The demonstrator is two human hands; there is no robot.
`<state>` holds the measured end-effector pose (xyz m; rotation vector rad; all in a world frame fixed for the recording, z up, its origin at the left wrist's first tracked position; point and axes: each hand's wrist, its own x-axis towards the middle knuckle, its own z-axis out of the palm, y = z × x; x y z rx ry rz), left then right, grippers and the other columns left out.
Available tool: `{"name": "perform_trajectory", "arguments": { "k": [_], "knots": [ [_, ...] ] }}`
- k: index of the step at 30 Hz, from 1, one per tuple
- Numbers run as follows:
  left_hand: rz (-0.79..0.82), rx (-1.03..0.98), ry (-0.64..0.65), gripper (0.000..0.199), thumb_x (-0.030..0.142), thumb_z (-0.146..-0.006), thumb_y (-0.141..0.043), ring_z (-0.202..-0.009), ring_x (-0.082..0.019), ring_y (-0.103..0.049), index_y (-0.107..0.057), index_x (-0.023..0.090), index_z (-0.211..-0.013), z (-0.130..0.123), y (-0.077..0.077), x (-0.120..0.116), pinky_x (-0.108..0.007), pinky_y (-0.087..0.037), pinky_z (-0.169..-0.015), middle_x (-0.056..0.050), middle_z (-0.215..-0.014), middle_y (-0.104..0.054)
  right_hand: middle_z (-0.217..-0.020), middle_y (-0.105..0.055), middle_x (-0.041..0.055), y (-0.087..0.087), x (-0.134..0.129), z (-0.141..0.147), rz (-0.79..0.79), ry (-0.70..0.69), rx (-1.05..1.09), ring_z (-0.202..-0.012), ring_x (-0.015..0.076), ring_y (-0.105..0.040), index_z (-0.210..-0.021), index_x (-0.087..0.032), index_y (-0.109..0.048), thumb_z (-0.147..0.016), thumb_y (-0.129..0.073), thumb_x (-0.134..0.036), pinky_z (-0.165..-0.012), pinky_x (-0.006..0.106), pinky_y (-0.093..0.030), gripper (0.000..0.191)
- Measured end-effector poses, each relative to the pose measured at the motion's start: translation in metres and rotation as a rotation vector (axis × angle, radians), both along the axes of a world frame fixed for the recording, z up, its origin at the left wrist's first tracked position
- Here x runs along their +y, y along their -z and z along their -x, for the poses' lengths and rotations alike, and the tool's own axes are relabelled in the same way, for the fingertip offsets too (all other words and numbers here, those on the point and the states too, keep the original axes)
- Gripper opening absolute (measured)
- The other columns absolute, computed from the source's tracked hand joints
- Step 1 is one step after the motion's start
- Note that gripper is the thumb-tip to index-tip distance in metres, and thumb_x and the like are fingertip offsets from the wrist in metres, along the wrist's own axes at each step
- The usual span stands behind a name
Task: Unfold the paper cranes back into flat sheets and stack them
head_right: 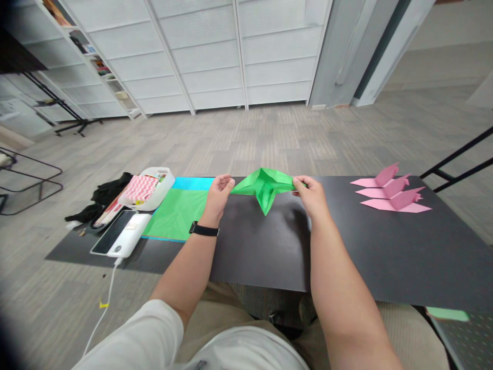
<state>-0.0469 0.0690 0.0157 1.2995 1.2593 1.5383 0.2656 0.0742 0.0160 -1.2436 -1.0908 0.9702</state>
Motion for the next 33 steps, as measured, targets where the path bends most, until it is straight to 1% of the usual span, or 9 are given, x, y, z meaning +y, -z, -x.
{"name": "perform_trajectory", "arguments": {
  "k": [3,5,8,12,15,18,22,29,33],
  "knots": [
    [-0.235,0.253,-0.029,0.053,0.051,-0.089,-0.082,-0.134,-0.028,-0.060,-0.065,0.024,-0.131,-0.005,-0.012,-0.014,-0.046,-0.044,-0.120,-0.013,-0.138,-0.066,-0.086,-0.072,0.0023,-0.001,-0.002,0.005,0.011,0.007,-0.014,-0.078,0.0184,-0.066,-0.084,-0.024,-0.076,-0.070,-0.087,-0.064,-0.070,0.034,-0.061,0.044],
    [-0.341,0.438,-0.007,0.060,0.051,-0.083,-0.088,-0.139,-0.032,-0.056,-0.065,0.025,-0.133,-0.010,-0.018,-0.023,-0.049,-0.038,-0.125,-0.014,-0.140,-0.065,-0.085,-0.071,0.0023,-0.001,-0.003,0.009,0.013,0.000,-0.039,-0.077,0.0184,-0.066,-0.084,-0.024,-0.076,-0.071,-0.086,-0.065,-0.070,0.035,-0.061,0.044],
    [-0.387,0.610,0.035,0.057,0.049,-0.082,-0.089,-0.134,-0.035,-0.059,-0.068,0.026,-0.130,-0.017,-0.020,-0.030,-0.050,-0.041,-0.121,-0.014,-0.136,-0.068,-0.080,-0.070,0.0018,0.000,-0.006,0.017,0.011,-0.020,-0.108,-0.073,0.0185,-0.065,-0.085,-0.023,-0.076,-0.075,-0.082,-0.066,-0.070,0.036,-0.062,0.044],
    [-0.333,0.720,0.023,0.029,0.033,-0.096,-0.074,-0.119,-0.029,-0.067,-0.071,0.022,-0.122,-0.020,-0.016,-0.027,-0.044,-0.049,-0.110,-0.012,-0.123,-0.074,-0.082,-0.073,0.0028,0.001,-0.009,0.026,0.011,-0.058,-0.213,-0.071,0.0189,-0.068,-0.092,-0.022,-0.078,-0.079,-0.079,-0.064,-0.071,0.037,-0.062,0.043],
    [-0.247,0.668,-0.048,0.018,0.026,-0.102,-0.061,-0.106,-0.023,-0.072,-0.072,0.021,-0.115,-0.017,-0.013,-0.023,-0.036,-0.053,-0.099,-0.009,-0.112,-0.078,-0.086,-0.075,0.0042,0.002,-0.011,0.030,-0.001,-0.106,-0.251,-0.071,0.0190,-0.069,-0.098,-0.021,-0.078,-0.079,-0.080,-0.061,-0.070,0.037,-0.062,0.045],
    [-0.159,0.565,-0.087,0.021,0.031,-0.106,-0.056,-0.095,-0.020,-0.073,-0.074,0.021,-0.106,-0.012,-0.012,-0.018,-0.031,-0.054,-0.088,-0.005,-0.103,-0.079,-0.086,-0.073,0.0033,0.003,-0.010,0.031,-0.036,-0.172,-0.265,-0.071,0.0187,-0.068,-0.105,-0.022,-0.077,-0.078,-0.082,-0.057,-0.071,0.037,-0.061,0.045],
    [-0.059,0.451,-0.120,0.025,0.036,-0.106,-0.055,-0.079,-0.016,-0.067,-0.072,0.021,-0.095,-0.006,-0.009,-0.011,-0.026,-0.048,-0.073,-0.001,-0.085,-0.073,-0.089,-0.070,0.0012,0.010,-0.008,0.031,-0.102,-0.231,-0.344,-0.078,0.0192,-0.068,-0.115,-0.024,-0.075,-0.078,-0.083,-0.049,-0.079,0.037,-0.059,0.046],
    [-0.025,0.309,-0.110,0.022,0.034,-0.103,-0.057,-0.076,-0.014,-0.060,-0.068,0.019,-0.090,0.001,-0.006,-0.002,-0.025,-0.044,-0.072,0.001,-0.080,-0.067,-0.103,-0.073,0.0044,0.021,-0.003,0.028,-0.143,-0.236,-0.536,-0.091,0.0225,-0.070,-0.122,-0.026,-0.074,-0.079,-0.080,-0.034,-0.091,0.042,-0.058,0.045],
    [-0.023,0.271,-0.085,0.022,0.034,-0.102,-0.057,-0.074,-0.014,-0.057,-0.067,0.019,-0.088,0.003,-0.005,0.000,-0.025,-0.044,-0.072,0.001,-0.078,-0.064,-0.107,-0.073,0.0037,0.023,-0.001,0.025,0.040,-0.194,-0.410,-0.077,0.0178,-0.069,-0.131,-0.026,-0.067,-0.076,-0.080,-0.030,-0.078,0.038,-0.061,0.058]
  ]
}}
